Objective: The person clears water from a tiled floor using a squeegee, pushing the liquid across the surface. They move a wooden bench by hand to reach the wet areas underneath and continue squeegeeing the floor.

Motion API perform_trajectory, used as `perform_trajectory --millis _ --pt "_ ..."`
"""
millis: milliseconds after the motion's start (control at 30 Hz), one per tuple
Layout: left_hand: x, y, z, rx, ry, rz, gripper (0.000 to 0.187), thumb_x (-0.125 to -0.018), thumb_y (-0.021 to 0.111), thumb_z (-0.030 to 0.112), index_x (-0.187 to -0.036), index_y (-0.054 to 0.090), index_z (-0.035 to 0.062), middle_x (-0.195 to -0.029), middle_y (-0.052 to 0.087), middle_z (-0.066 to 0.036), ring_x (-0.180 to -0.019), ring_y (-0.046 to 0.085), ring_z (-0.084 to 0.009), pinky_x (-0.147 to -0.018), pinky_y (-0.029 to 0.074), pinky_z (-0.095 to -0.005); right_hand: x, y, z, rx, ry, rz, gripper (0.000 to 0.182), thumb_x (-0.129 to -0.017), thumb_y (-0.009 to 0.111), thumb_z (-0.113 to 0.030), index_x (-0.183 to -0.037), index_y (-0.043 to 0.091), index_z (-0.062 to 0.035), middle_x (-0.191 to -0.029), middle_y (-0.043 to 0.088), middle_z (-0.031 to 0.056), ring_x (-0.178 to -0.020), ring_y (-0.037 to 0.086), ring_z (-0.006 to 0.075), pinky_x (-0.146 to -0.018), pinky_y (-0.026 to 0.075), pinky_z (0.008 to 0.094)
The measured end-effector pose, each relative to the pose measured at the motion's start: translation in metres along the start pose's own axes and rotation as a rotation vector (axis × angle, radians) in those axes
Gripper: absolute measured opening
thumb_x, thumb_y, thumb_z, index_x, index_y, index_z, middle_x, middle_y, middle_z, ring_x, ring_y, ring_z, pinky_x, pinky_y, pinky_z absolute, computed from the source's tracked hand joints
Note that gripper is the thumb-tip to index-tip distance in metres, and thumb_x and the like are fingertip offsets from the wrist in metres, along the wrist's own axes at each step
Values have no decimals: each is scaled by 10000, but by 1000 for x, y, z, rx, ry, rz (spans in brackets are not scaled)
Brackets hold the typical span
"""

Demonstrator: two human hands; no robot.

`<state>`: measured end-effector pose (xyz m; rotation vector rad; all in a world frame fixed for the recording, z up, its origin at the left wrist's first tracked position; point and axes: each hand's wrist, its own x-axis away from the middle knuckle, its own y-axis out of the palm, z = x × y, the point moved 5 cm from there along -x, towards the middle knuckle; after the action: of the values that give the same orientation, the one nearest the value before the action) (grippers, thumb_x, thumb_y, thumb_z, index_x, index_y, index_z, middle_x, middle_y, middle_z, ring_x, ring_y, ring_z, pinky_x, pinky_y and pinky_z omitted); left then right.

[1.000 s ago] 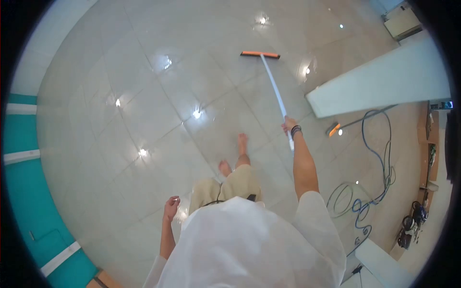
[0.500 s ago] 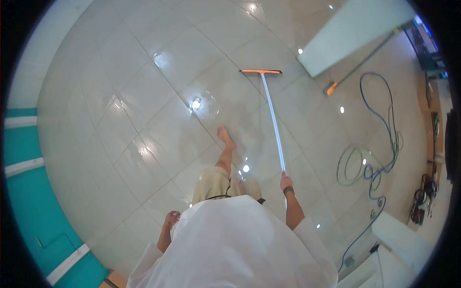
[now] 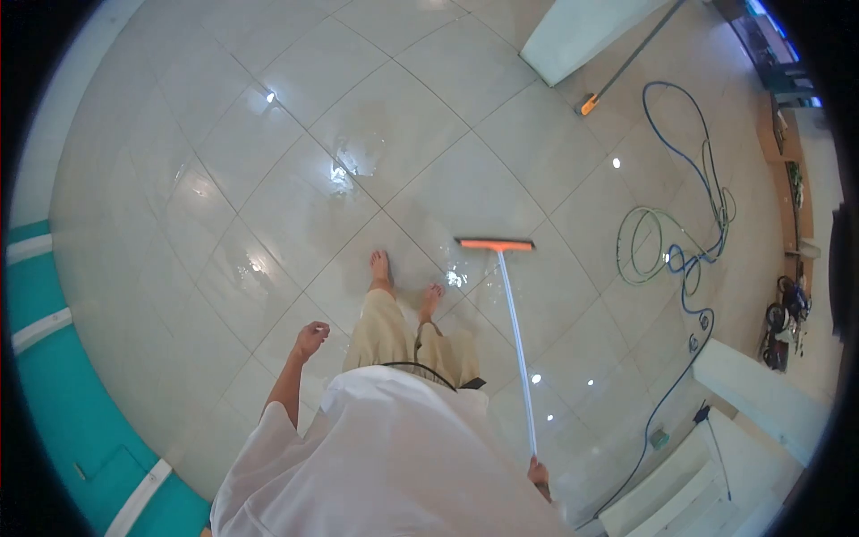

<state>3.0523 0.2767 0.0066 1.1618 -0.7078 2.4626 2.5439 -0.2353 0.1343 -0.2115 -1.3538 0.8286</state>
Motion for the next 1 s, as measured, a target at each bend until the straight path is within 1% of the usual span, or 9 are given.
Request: perform_trajectory --millis 167,400,433,567,600,767,800,900,1000 --pt "26 -6 -66 5 -104 40 270 -731 531 232 -885 582 16 -703 580 -66 -640 523 -140 -581 422 -253 71 -15 42 -47 93 77 544 -815 358 -464 -738 570 31 -677 554 237 -701 540 389 -614 401 454" --pt "54 -23 -135 134 -301 104 239 -719 534 208 -870 591 33 -700 579 -60 -650 530 -140 -592 426 -260 23 -34 -134 -130 -333 55 480 -810 411 -417 -739 566 32 -637 548 215 -624 538 368 -571 392 440" --pt "56 -30 -137 137 -322 120 232 -728 532 208 -878 588 40 -704 578 -57 -652 531 -139 -594 428 -261 8 -39 -196 -78 -593 337 431 -811 435 -375 -722 564 26 -601 539 197 -584 543 340 -544 393 412" --pt "82 -62 -137 400 -286 241 228 -744 521 195 -908 569 43 -713 575 -62 -653 532 -133 -571 425 -259 -95 -80 -467 -224 -692 286 488 -825 409 -409 -683 534 41 -592 521 194 -568 519 279 -509 374 405" --pt "100 -75 -130 485 -352 321 225 -750 513 186 -915 559 40 -712 572 -63 -639 529 -128 -547 419 -250 -88 -107 -546 -106 -632 249 530 -829 359 -456 -825 543 41 -727 545 249 -739 545 383 -592 411 432" --pt "193 -58 -212 603 -480 562 211 -759 504 164 -920 544 35 -686 563 -57 -566 513 -117 -461 382 -220 -164 -198 -839 107 -842 324 553 -810 345 -473 -894 555 32 -901 546 254 -876 522 376 -735 419 424" --pt "215 -45 -231 600 -567 576 205 -756 511 165 -913 546 38 -677 560 -50 -548 505 -112 -448 377 -219 -147 -210 -861 -88 -857 346 548 -806 359 -463 -776 582 37 -726 585 191 -666 579 310 -625 436 403" --pt "262 8 -250 566 -812 496 214 -750 517 168 -908 560 31 -702 576 -64 -555 516 -115 -460 395 -223 -98 -223 -857 -37 -776 395 581 -810 329 -476 -863 573 48 -803 583 215 -772 574 338 -689 432 413" --pt "269 59 -258 440 -647 280 213 -751 522 177 -896 583 34 -751 595 -84 -615 542 -141 -529 437 -251 -99 -200 -784 94 -748 421 659 -806 283 -519 -925 545 73 -935 542 255 -937 502 380 -784 398 432"
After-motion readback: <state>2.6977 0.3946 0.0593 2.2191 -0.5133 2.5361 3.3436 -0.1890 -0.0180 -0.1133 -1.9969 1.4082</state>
